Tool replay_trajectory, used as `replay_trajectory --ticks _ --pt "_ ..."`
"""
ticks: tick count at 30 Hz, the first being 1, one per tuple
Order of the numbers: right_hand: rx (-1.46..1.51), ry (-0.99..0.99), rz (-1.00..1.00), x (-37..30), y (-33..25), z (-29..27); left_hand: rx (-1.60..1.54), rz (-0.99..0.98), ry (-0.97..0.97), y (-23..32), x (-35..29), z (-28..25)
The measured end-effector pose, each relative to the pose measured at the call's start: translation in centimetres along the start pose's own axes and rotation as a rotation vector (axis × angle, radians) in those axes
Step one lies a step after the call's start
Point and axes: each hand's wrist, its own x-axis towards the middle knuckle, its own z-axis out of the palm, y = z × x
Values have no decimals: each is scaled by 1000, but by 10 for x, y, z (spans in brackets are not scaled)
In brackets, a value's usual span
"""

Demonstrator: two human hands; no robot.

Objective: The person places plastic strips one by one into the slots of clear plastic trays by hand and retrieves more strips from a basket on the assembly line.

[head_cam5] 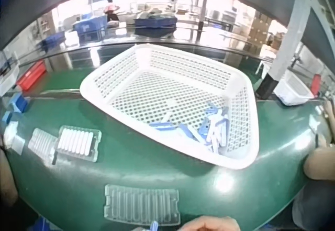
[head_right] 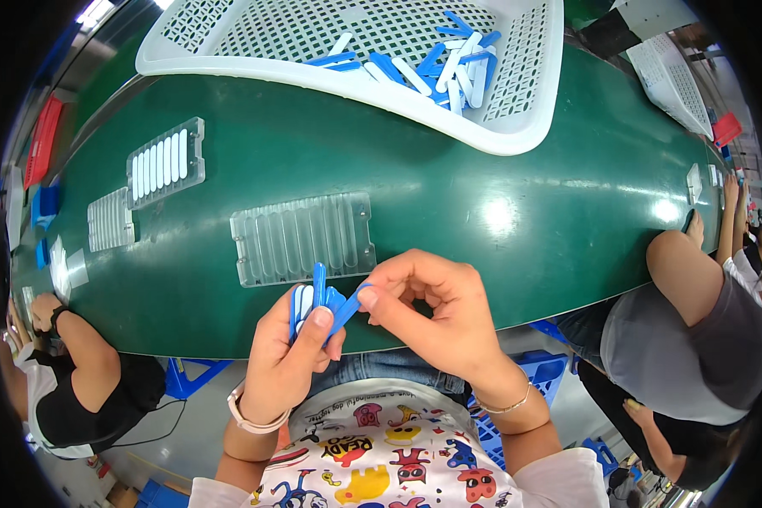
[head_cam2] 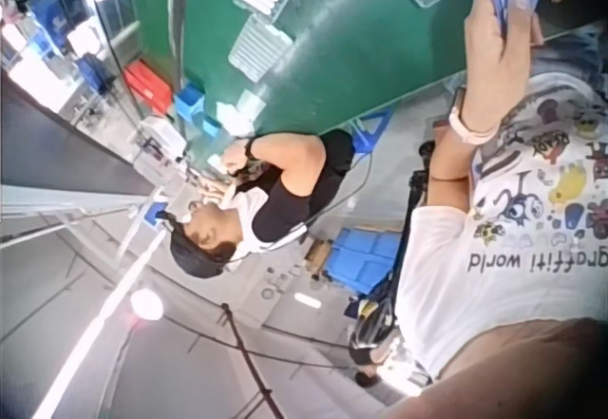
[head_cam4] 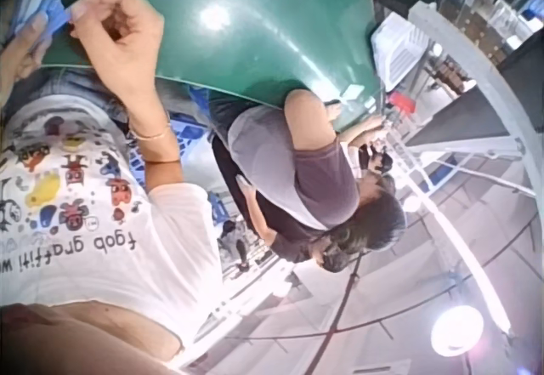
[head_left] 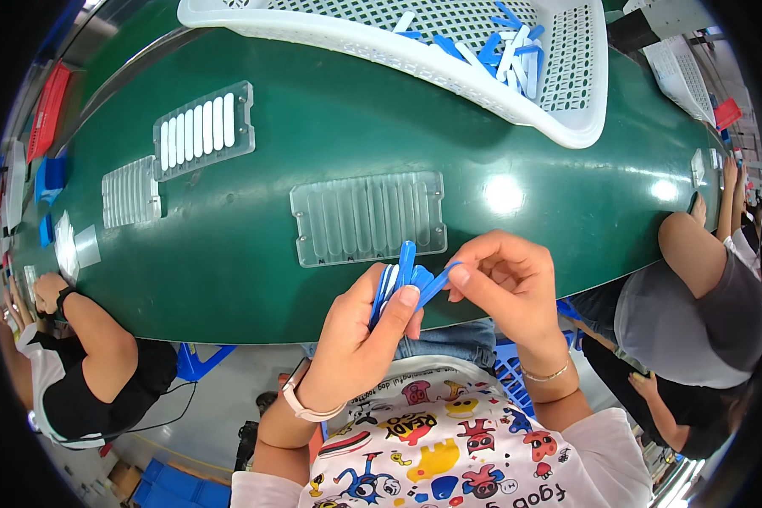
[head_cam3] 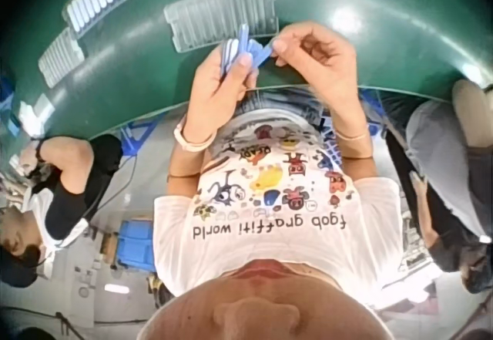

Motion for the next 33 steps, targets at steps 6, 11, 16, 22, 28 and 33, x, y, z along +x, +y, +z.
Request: replay_trajectory --ticks 6,11,16,22,28,33 --pt "60 -168 -155 1 1 -4 1 -14 -24 -1 -4 -3" --pt "-405 -217 -320 1 -3 10 -151 -37 -44 -5 -7 -2" --pt "-618 195 -552 -8 12 -1 -318 64 217 -11 -1 -12" --pt "-742 879 -927 -73 77 -88 -273 142 286 -5 -8 -23" --pt "-607 610 -97 -106 110 -49 -246 121 189 -10 -11 -19" --pt "-489 529 76 -122 117 -49 -246 182 164 -10 -19 -14"
